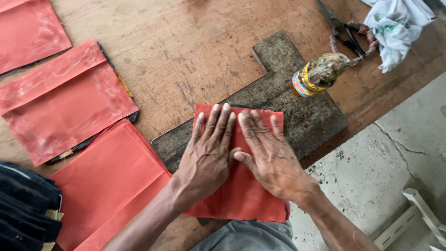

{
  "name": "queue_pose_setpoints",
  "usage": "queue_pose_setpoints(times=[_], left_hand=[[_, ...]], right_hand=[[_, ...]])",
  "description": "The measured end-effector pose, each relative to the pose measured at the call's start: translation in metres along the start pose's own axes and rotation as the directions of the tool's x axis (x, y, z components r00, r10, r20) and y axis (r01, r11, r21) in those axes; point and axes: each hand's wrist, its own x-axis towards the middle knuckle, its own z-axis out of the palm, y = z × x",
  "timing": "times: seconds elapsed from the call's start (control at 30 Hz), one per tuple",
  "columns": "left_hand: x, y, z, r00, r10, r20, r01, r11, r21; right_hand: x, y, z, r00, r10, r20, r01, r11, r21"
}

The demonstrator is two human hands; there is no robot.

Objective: The person applies glue from a bottle with a brush cap onto red fabric squares and folds the fabric edges over black layered panels, pressing the folds flat, then sets the finished panel aside and starts the next one.

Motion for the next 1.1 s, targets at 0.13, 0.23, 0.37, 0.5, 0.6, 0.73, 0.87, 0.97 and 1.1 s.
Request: queue_pose_setpoints(times=[0.13,0.23,0.37,0.5,0.6,0.73,0.87,0.97,1.1], left_hand=[[-0.009,-0.023,-0.012,0.994,-0.105,-0.001,0.105,0.994,0.0],[-0.011,-0.037,-0.026,0.97,-0.232,0.067,0.222,0.966,0.134],[-0.014,-0.033,-0.03,0.991,-0.088,-0.105,0.096,0.993,0.072],[-0.01,-0.024,-0.018,1.0,0.007,-0.029,-0.009,0.999,-0.045],[-0.016,-0.038,-0.018,0.995,-0.085,-0.057,0.086,0.996,0.005],[-0.027,-0.064,-0.024,0.96,-0.228,-0.163,0.232,0.973,0.007],[-0.006,-0.073,-0.022,0.926,-0.163,-0.342,0.082,0.968,-0.239],[0.021,-0.073,-0.023,0.95,-0.101,-0.297,0.015,0.96,-0.278],[0.027,-0.069,-0.033,0.966,-0.186,-0.182,0.128,0.948,-0.29]], right_hand=[[-0.017,0.026,-0.016,0.976,0.191,0.105,-0.177,0.976,-0.128],[-0.025,0.037,-0.033,0.951,0.28,0.132,-0.25,0.946,-0.208],[-0.011,0.02,-0.031,0.99,0.14,-0.021,-0.141,0.989,-0.048],[0.012,0.011,-0.016,1.0,0.005,0.004,-0.005,0.999,0.036],[0.001,0.028,-0.026,0.987,0.141,0.074,-0.142,0.99,0.01],[-0.039,0.038,-0.04,0.945,0.296,-0.142,-0.261,0.94,0.218],[-0.083,0.03,-0.048,0.768,0.64,-0.04,-0.578,0.717,0.39],[-0.112,0.031,-0.046,0.588,0.772,0.239,-0.779,0.463,0.423],[-0.141,0.038,-0.031,0.569,0.533,0.626,-0.74,0.0,0.673]])
